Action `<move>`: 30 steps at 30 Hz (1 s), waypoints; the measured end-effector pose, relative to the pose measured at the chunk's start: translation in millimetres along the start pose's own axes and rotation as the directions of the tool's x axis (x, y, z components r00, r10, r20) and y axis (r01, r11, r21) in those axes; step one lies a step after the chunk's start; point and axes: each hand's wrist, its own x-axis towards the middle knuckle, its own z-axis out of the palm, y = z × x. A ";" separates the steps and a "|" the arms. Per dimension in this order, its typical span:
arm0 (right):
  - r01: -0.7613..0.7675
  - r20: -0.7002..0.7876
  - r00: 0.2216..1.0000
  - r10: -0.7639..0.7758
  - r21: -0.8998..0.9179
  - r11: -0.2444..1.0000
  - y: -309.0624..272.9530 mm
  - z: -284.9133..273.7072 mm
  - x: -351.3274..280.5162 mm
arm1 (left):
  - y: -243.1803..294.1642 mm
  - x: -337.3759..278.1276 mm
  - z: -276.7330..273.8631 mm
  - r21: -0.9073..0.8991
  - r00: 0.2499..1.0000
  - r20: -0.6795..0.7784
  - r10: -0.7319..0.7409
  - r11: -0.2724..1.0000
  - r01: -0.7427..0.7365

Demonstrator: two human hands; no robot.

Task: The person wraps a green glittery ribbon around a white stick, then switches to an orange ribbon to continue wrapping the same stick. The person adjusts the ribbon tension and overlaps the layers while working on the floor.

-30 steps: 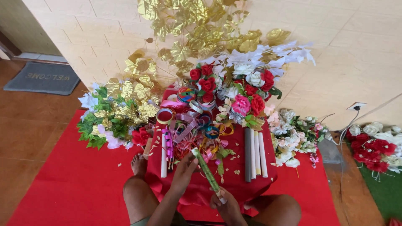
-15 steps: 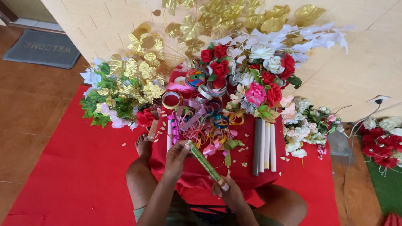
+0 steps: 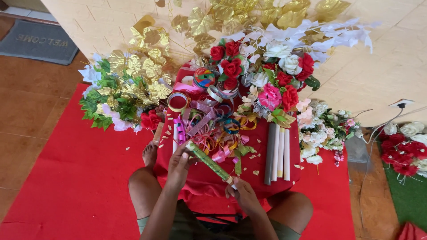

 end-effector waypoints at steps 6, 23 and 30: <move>0.221 -0.088 0.966 -0.243 -0.205 0.953 15.9 -1.6 -0.4 | 15.7 -39.1 57.4 0.307 0.951 0.095 -0.295 0.917 0.254; 0.094 -0.128 0.990 -0.059 0.285 0.954 47.0 8.7 9.3 | -2.7 -55.1 85.1 0.555 0.924 0.058 -0.377 0.782 0.284; 0.097 -0.133 0.988 -0.083 0.104 0.990 37.8 5.5 3.4 | -6.4 -56.7 84.0 0.540 0.945 0.134 -0.298 0.821 0.182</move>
